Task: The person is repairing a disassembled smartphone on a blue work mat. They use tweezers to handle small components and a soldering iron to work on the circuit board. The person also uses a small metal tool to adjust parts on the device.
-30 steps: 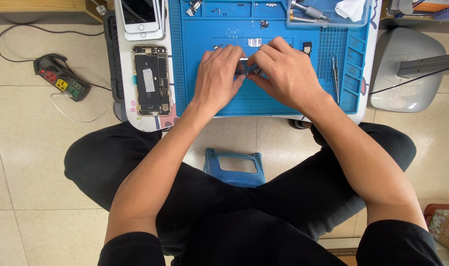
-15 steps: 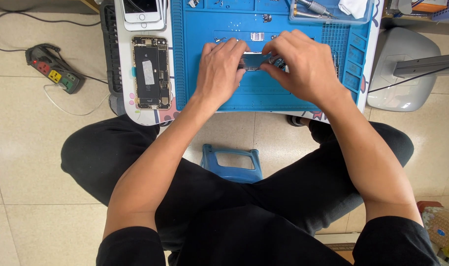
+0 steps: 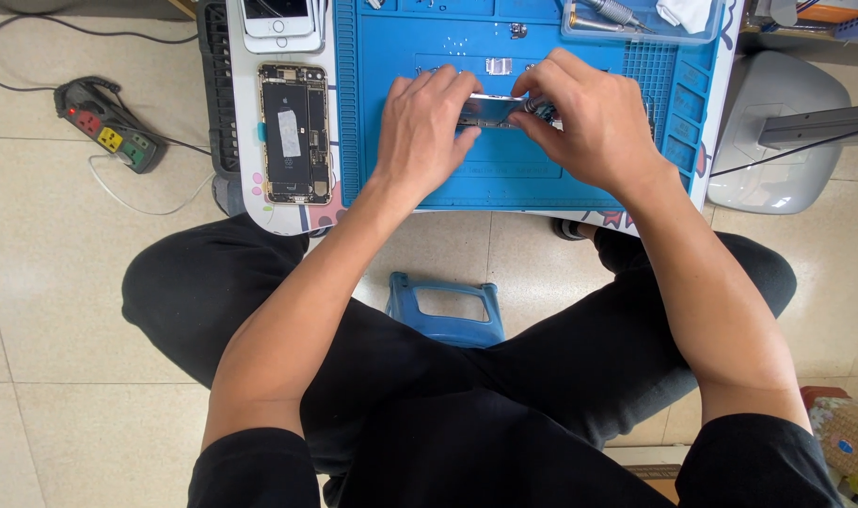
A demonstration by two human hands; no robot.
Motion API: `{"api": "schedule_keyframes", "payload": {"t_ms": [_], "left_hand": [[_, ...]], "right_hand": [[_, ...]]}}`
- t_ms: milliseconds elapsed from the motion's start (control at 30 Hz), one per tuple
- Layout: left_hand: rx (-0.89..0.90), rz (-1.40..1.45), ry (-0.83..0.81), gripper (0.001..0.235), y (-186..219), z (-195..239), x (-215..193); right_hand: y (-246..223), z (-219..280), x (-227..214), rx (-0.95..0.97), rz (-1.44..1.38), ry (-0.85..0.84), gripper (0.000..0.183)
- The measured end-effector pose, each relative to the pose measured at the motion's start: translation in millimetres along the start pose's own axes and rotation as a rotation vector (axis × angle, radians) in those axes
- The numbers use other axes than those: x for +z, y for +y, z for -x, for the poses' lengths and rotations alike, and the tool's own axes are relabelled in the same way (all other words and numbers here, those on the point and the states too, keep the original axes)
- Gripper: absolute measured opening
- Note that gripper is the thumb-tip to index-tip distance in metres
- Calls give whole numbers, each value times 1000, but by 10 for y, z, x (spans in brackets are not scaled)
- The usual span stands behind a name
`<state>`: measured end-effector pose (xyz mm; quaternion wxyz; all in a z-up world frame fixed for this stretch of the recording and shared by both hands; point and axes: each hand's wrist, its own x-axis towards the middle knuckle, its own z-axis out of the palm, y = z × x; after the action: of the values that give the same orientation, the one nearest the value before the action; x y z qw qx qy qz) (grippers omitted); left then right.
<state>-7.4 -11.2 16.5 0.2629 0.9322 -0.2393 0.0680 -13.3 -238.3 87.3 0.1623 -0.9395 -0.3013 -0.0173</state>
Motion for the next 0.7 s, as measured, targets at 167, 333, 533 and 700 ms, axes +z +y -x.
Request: {"api": "schedule_keyframes", "payload": {"t_ms": [167, 333, 533, 700], "left_hand": [[-14, -3, 41, 55, 64, 24, 3], [-26, -8, 63, 51, 92, 24, 0], [-38, 15, 39, 51, 50, 25, 31], [-28, 79, -2, 44, 22, 12, 11]], "right_hand": [[0, 2, -6, -20, 12, 3, 21], [14, 5, 5, -29, 34, 5, 21], [10, -7, -88, -20, -24, -19, 23], [125, -23, -313, 20, -365, 59, 20]]}}
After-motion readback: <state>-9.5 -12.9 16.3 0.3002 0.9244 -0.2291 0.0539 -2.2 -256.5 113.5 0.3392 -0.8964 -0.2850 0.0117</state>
